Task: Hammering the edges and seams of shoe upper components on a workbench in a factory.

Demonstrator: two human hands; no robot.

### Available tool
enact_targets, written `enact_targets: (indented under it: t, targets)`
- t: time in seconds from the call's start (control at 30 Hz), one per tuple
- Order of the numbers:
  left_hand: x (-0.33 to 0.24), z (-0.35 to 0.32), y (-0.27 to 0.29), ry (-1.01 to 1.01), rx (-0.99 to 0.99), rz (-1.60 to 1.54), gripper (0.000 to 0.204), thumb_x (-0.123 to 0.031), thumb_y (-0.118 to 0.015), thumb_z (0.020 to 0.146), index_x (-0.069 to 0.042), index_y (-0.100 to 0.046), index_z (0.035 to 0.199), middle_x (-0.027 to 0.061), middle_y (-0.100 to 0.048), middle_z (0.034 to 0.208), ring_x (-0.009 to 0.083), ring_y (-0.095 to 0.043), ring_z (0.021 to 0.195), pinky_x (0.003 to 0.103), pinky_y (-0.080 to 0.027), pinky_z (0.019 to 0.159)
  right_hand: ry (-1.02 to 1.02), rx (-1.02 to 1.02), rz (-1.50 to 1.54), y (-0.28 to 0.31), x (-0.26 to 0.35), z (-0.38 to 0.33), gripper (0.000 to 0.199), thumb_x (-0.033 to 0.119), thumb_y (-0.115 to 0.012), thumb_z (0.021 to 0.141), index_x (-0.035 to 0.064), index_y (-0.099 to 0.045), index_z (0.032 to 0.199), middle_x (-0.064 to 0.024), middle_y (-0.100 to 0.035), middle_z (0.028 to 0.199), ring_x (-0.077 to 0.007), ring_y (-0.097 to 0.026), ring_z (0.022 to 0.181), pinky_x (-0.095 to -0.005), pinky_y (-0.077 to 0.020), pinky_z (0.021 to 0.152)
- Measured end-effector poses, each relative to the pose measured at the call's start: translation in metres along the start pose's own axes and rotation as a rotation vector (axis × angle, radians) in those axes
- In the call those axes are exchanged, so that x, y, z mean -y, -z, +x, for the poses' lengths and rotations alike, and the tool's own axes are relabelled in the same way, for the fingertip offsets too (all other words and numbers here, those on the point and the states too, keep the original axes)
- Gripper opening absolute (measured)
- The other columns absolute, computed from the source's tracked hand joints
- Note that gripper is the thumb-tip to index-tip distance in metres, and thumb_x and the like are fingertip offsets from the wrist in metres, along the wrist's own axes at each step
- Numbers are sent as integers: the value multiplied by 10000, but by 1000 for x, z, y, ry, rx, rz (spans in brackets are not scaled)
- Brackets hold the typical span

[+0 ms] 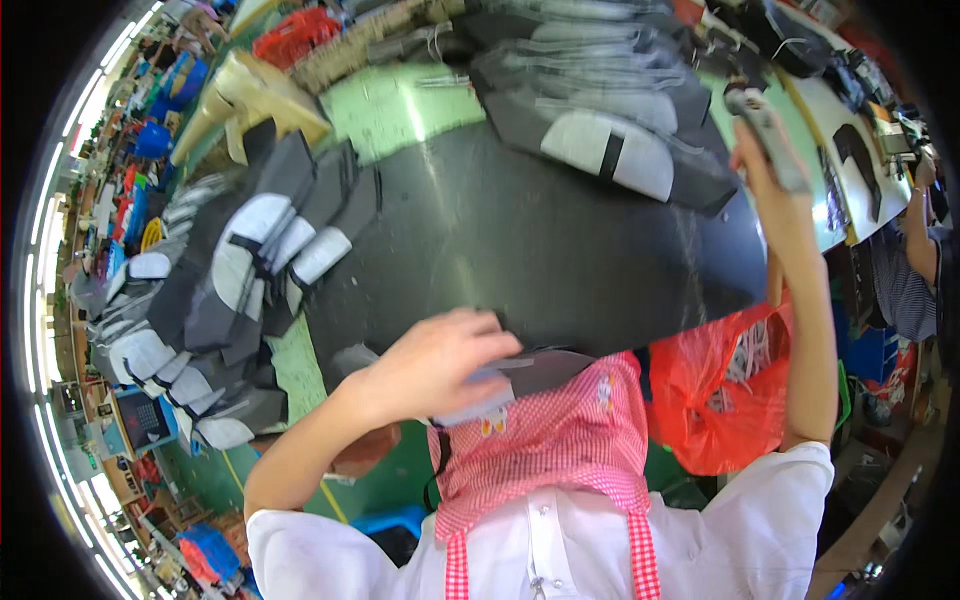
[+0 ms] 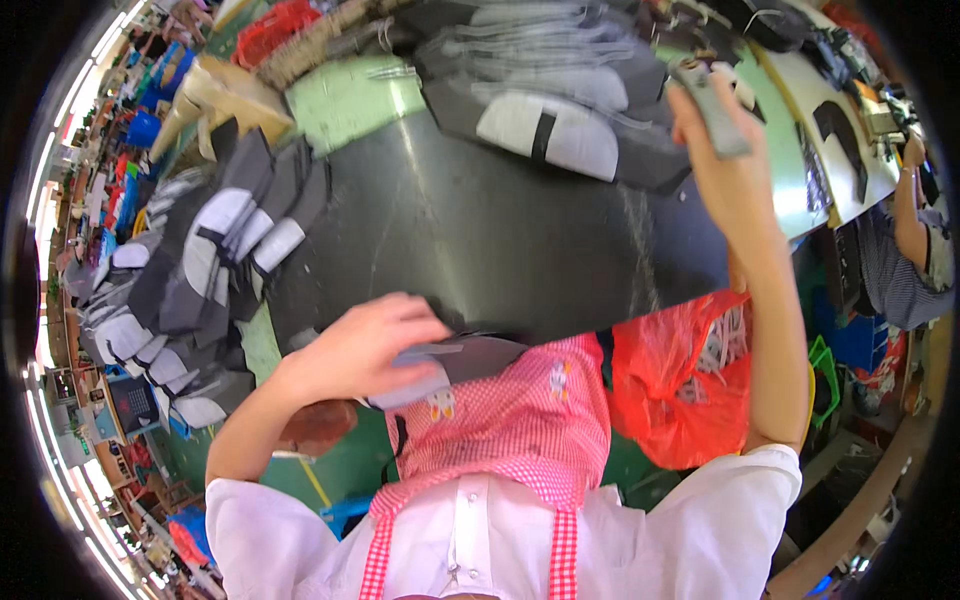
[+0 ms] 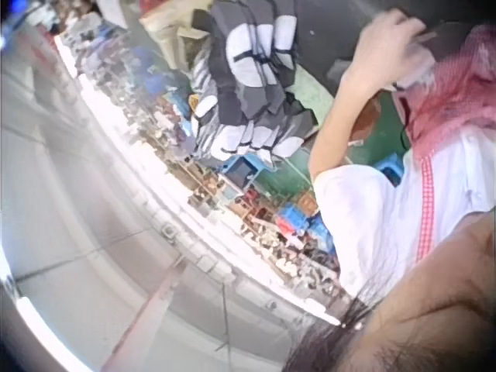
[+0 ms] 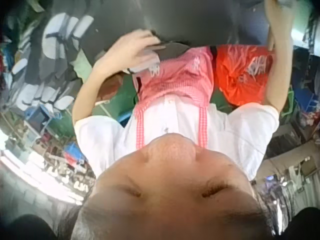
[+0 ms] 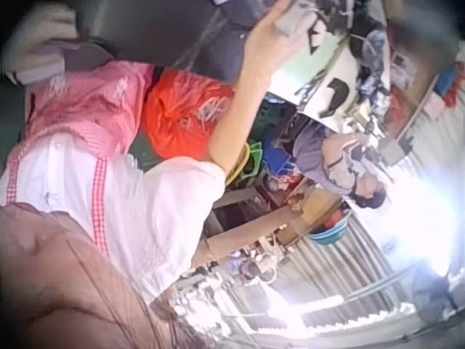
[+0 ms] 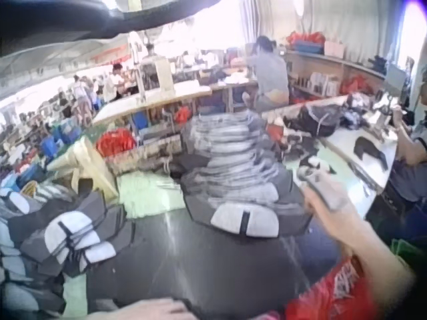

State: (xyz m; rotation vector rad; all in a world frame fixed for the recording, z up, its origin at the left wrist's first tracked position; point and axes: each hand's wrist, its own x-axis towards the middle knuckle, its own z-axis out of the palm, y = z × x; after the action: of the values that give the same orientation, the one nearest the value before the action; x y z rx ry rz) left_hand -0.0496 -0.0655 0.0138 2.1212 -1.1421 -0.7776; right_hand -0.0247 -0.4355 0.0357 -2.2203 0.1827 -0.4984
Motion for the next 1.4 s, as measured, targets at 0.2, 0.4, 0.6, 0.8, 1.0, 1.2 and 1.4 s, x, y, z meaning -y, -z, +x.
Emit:
enact_targets:
  t: [0.2,0.4,0.6,0.8,1.0,1.2,1.4]
  targets:
    - [-2,26,-26,-5,-213,46,445,-34,-719,745,-82,-656,1183,112,-602,1022,319,-572,973,405,-493,853,123,814,215,-3,50,-93,207,61,-716,881,19,-610,1054,-138,-569,880,-289,-585,705,-353,-483,641]
    - [2,38,-30,9,-360,121,224,-110,-814,720,-122,-753,936,6,-654,818,230,-586,848,363,-466,783,-103,981,74,-25,55,-139,190,132,-700,939,32,-563,1024,-132,-572,751,-357,-627,641,-393,-468,543]
    - [10,36,-31,-97,-446,230,233,-147,-856,646,-152,-772,863,-27,-667,818,196,-601,853,339,-450,746,-114,1019,106,-23,57,-125,219,122,-706,936,38,-540,1050,-136,-592,750,-321,-651,641,-365,-465,554]
    - [6,32,-33,-226,-470,478,273,-152,-848,624,-167,-768,884,-33,-652,880,202,-591,841,352,-452,723,-75,917,42,-38,62,-119,282,109,-689,883,23,-498,1072,-187,-609,781,-409,-658,722,-428,-502,596]
    - [6,27,-26,-101,-463,399,280,-134,-843,609,-163,-763,876,-33,-648,907,206,-585,854,372,-454,743,55,966,-19,-47,61,-123,212,69,-685,920,35,-533,1063,-156,-526,809,-410,-621,701,-404,-474,562]
    - [8,21,-31,-177,-491,494,228,-134,-843,630,-156,-749,837,-36,-665,855,224,-577,844,354,-434,761,106,892,28,-52,70,-114,185,55,-672,934,23,-540,1059,-164,-505,769,-400,-568,648,-398,-454,548]
    - [14,9,-26,-39,-422,285,246,-128,-832,612,-149,-725,832,-39,-650,848,213,-575,856,374,-423,770,103,915,-56,-58,69,-107,184,42,-664,918,16,-566,1072,-162,-529,717,-404,-572,636,-396,-449,535]
